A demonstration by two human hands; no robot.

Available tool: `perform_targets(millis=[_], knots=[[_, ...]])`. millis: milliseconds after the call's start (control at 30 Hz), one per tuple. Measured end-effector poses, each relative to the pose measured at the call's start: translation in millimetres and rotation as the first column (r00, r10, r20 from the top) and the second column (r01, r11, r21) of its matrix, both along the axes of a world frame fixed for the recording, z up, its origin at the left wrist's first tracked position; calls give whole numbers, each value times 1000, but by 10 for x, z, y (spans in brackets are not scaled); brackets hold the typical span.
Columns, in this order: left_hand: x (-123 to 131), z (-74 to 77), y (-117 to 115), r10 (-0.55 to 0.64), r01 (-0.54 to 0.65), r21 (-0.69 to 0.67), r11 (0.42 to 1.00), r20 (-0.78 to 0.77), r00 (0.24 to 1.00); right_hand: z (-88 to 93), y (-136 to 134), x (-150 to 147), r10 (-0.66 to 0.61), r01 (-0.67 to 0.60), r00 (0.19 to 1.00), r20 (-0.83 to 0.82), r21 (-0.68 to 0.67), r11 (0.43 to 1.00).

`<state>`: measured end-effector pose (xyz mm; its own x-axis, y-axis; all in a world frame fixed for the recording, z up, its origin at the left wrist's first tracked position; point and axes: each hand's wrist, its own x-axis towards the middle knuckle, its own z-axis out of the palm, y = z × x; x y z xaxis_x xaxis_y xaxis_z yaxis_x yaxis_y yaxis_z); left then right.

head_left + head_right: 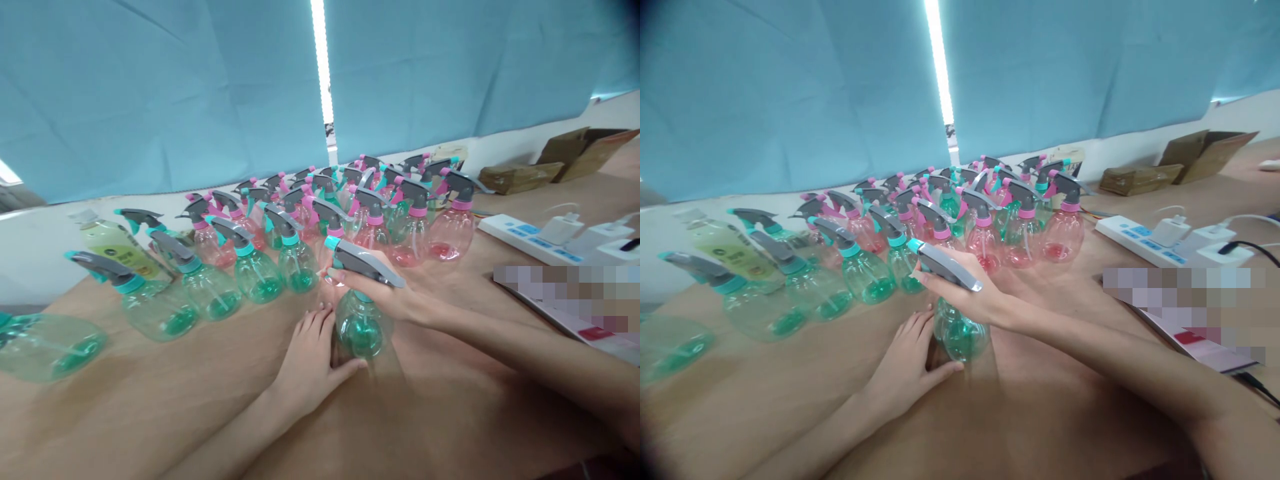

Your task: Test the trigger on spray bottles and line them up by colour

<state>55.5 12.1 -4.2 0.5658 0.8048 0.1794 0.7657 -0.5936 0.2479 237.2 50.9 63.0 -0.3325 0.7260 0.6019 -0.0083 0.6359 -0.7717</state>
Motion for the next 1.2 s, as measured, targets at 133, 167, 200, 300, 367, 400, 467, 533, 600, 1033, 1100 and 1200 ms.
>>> perform_targets(millis=[133,167,200,300,367,400,467,533,600,1033,1100,1200], knots=[[-6,-8,4,3,-3,1,1000,-18,1000,-3,3,-5,2,-2,1000,-6,32,999],[-7,-9,6,3,-3,3,1000,-22,1000,-4,5,-5,-1,1,1000,-7,37,999],[-7,-10,7,3,-3,5,1000,-24,1000,-5,6,-6,-3,3,1000,-9,41,999],[-5,-16,11,6,-6,8,1000,-24,1000,-8,7,-6,-6,7,1000,-9,44,999],[-2,-21,14,8,-8,8,1000,-30,1000,-11,4,-8,-11,11,1000,-4,33,999],[-1,-23,14,8,-8,7,1000,-35,999,-12,3,-10,-14,14,1000,-3,23,1000],[-1,-26,15,8,-8,5,1000,-44,999,-14,2,-13,-15,15,1000,4,-2,1000],[-4,-27,14,8,-8,4,1000,-48,999,-16,2,-16,-15,16,1000,9,-21,1000],[-8,-26,11,6,-5,8,1000,-44,999,-13,3,-19,-20,20,1000,12,-34,999],[-7,-21,-4,3,-2,17,1000,-12,1000,1,-62,-9,26,-37,997,-69,-172,984],[-6,-19,-6,2,-2,17,1000,-18,1000,-8,-56,-11,22,-34,997,-71,-165,986],[-3,-18,-7,5,-5,18,1000,-18,1000,-12,-49,-11,25,-36,997,-72,-151,988]])
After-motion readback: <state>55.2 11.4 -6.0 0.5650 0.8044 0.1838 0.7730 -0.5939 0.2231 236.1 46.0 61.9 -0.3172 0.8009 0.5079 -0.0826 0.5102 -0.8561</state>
